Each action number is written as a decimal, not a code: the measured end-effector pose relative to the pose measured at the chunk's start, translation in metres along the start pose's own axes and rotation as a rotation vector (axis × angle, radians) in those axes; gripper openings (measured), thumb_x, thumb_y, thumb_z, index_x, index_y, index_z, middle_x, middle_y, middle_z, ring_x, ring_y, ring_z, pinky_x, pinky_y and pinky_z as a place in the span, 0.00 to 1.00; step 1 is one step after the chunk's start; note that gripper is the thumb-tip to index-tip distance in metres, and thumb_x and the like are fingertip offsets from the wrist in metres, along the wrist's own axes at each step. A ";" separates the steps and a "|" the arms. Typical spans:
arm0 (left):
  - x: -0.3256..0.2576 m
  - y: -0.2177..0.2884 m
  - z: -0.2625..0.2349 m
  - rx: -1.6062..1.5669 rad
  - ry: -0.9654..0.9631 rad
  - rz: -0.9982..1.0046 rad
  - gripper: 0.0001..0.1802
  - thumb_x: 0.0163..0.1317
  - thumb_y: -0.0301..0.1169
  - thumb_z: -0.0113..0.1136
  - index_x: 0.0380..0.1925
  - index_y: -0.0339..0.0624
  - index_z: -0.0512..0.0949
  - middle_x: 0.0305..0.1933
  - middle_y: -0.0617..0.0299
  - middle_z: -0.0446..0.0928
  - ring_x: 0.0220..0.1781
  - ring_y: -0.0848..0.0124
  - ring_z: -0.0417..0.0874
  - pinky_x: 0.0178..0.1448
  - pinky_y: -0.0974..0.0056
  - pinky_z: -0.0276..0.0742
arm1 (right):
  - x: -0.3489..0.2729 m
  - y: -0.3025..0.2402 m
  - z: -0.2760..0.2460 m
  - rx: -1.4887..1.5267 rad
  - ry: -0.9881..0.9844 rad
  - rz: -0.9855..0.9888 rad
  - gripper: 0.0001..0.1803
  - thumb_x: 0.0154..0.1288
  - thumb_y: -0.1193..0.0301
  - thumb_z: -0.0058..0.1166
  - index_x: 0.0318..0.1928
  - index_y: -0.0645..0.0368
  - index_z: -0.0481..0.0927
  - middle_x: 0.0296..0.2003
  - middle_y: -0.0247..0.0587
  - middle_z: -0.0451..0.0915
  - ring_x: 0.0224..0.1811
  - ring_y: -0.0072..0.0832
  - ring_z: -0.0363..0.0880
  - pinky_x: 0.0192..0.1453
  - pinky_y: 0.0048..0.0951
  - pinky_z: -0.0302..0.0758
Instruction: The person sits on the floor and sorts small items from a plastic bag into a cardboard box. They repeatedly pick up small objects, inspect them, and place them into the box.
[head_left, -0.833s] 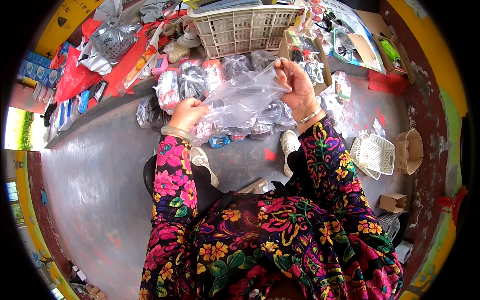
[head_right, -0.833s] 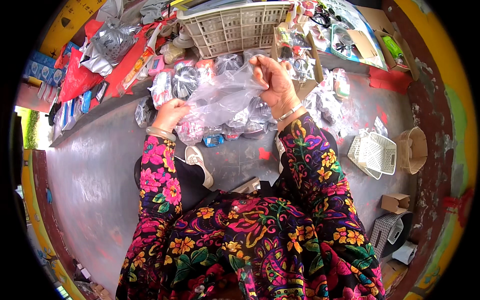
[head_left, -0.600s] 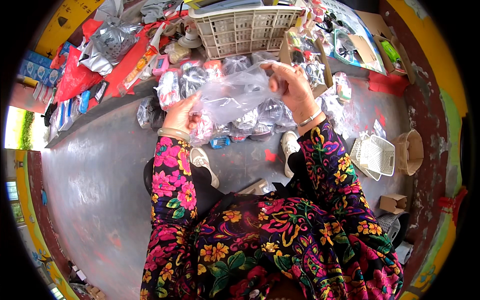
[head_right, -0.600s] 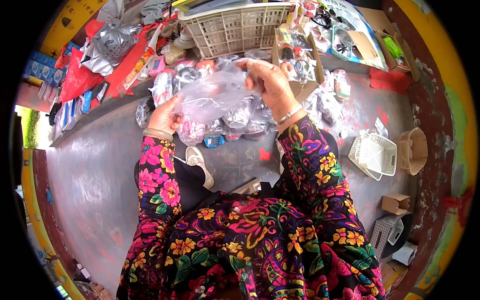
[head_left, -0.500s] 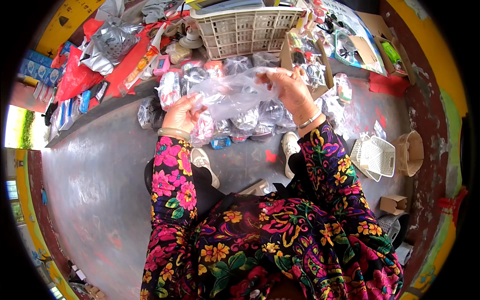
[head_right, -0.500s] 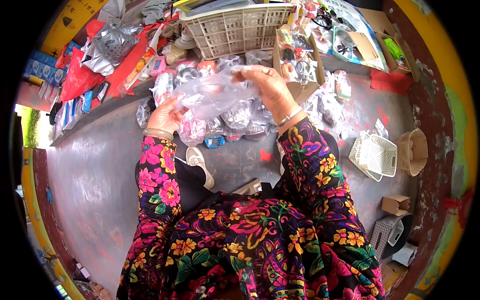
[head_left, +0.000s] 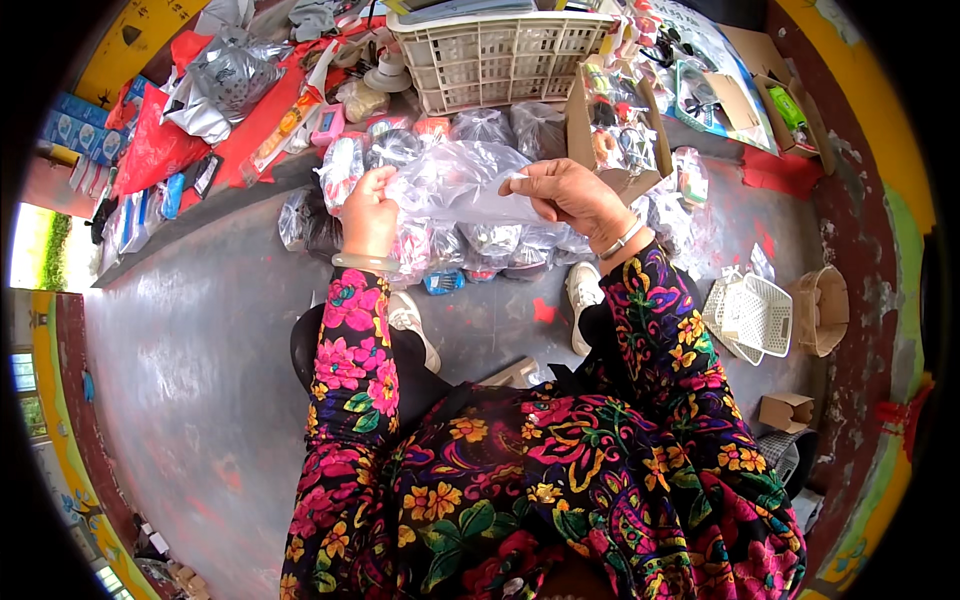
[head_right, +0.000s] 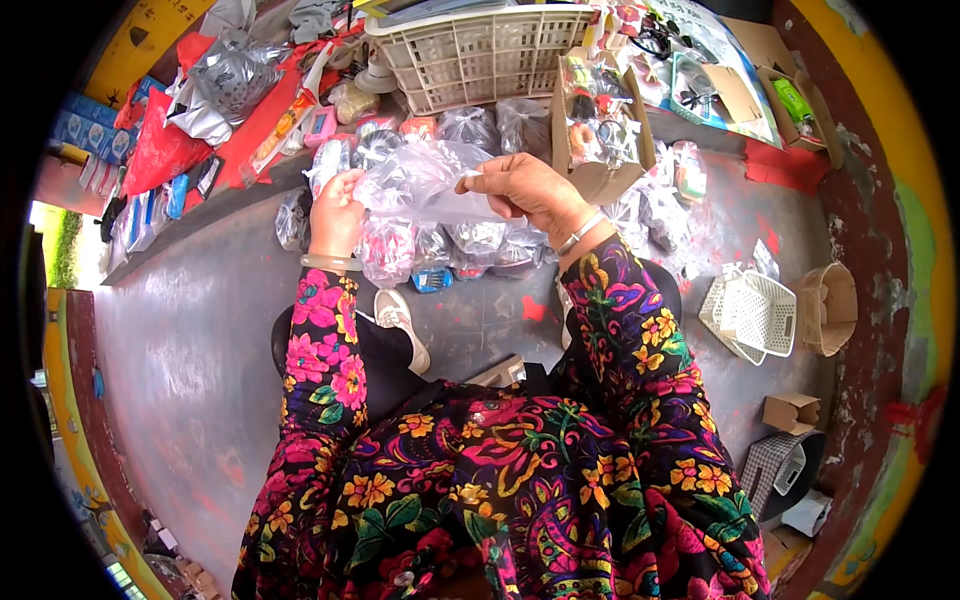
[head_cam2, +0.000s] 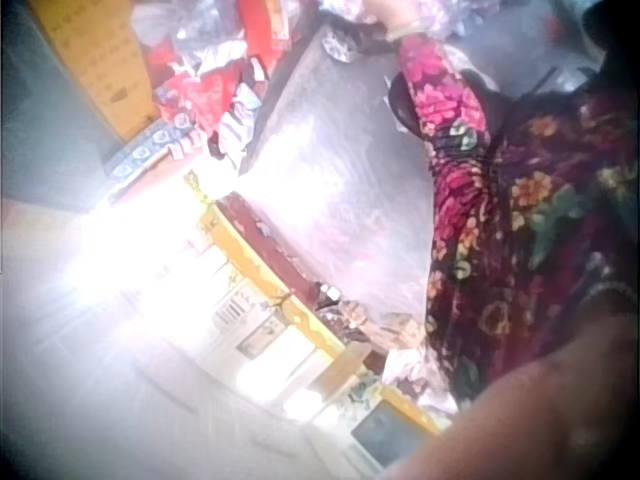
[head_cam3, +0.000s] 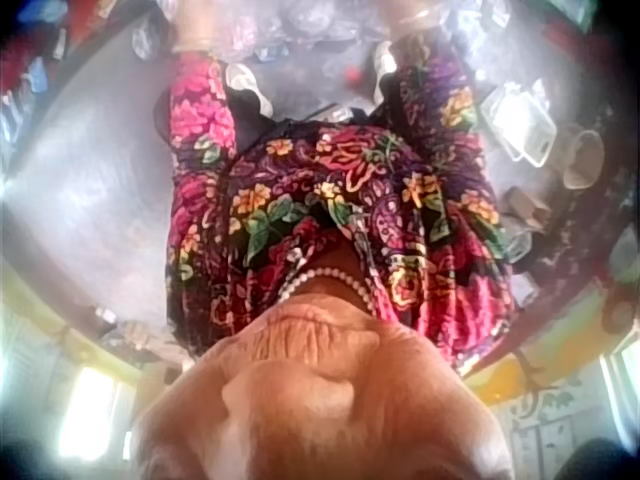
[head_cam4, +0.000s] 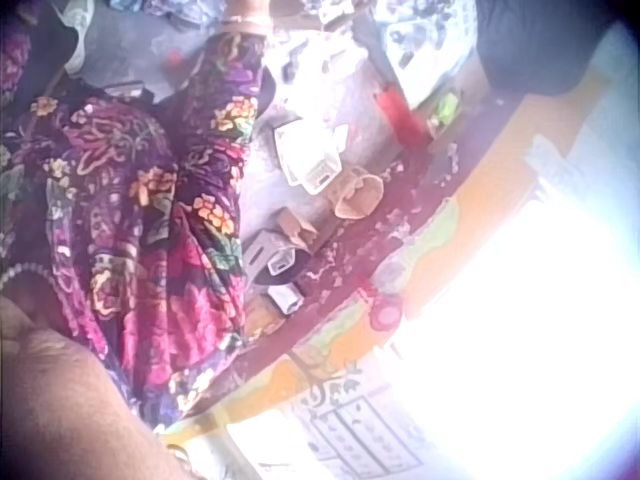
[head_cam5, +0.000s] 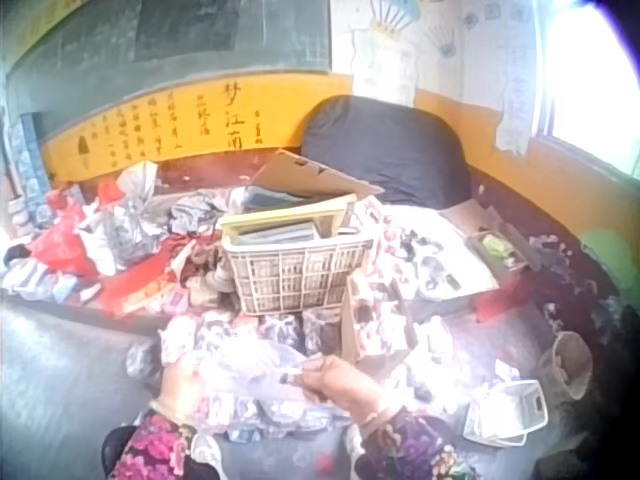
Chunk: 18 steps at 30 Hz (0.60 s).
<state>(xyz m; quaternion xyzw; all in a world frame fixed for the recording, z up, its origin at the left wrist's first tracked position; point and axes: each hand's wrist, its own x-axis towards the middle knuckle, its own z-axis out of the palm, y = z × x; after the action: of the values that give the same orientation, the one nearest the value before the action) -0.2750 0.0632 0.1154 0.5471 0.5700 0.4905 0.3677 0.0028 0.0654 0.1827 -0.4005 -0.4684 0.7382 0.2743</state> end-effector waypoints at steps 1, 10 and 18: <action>0.000 -0.003 0.000 -0.011 0.031 0.023 0.21 0.44 0.15 0.46 0.42 0.34 0.71 0.39 0.53 0.76 0.37 0.73 0.77 0.40 0.73 0.71 | 0.000 0.001 0.001 0.004 0.003 -0.004 0.13 0.58 0.69 0.48 0.39 0.65 0.76 0.12 0.29 0.68 0.12 0.13 0.59 0.19 0.15 0.55; -0.005 0.010 -0.006 0.370 -0.107 -0.314 0.16 0.47 0.21 0.51 0.39 0.33 0.71 0.26 0.56 0.77 0.29 0.71 0.79 0.31 0.70 0.73 | 0.001 0.001 0.009 0.140 0.173 -0.264 0.18 0.63 0.67 0.43 0.50 0.63 0.71 0.17 0.33 0.74 0.15 0.14 0.64 0.19 0.14 0.61; -0.009 0.019 0.001 -0.440 -0.088 -0.415 0.08 0.54 0.18 0.44 0.34 0.38 0.68 0.32 0.60 0.73 0.33 0.70 0.78 0.31 0.69 0.76 | 0.006 0.011 0.018 -0.139 0.176 -0.306 0.20 0.58 0.73 0.47 0.52 0.63 0.68 0.21 0.34 0.77 0.16 0.13 0.66 0.19 0.14 0.64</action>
<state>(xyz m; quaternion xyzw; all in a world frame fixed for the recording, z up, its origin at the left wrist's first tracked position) -0.2674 0.0531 0.1327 0.3470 0.5334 0.4923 0.5939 -0.0161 0.0573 0.1746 -0.4057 -0.5479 0.6159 0.3948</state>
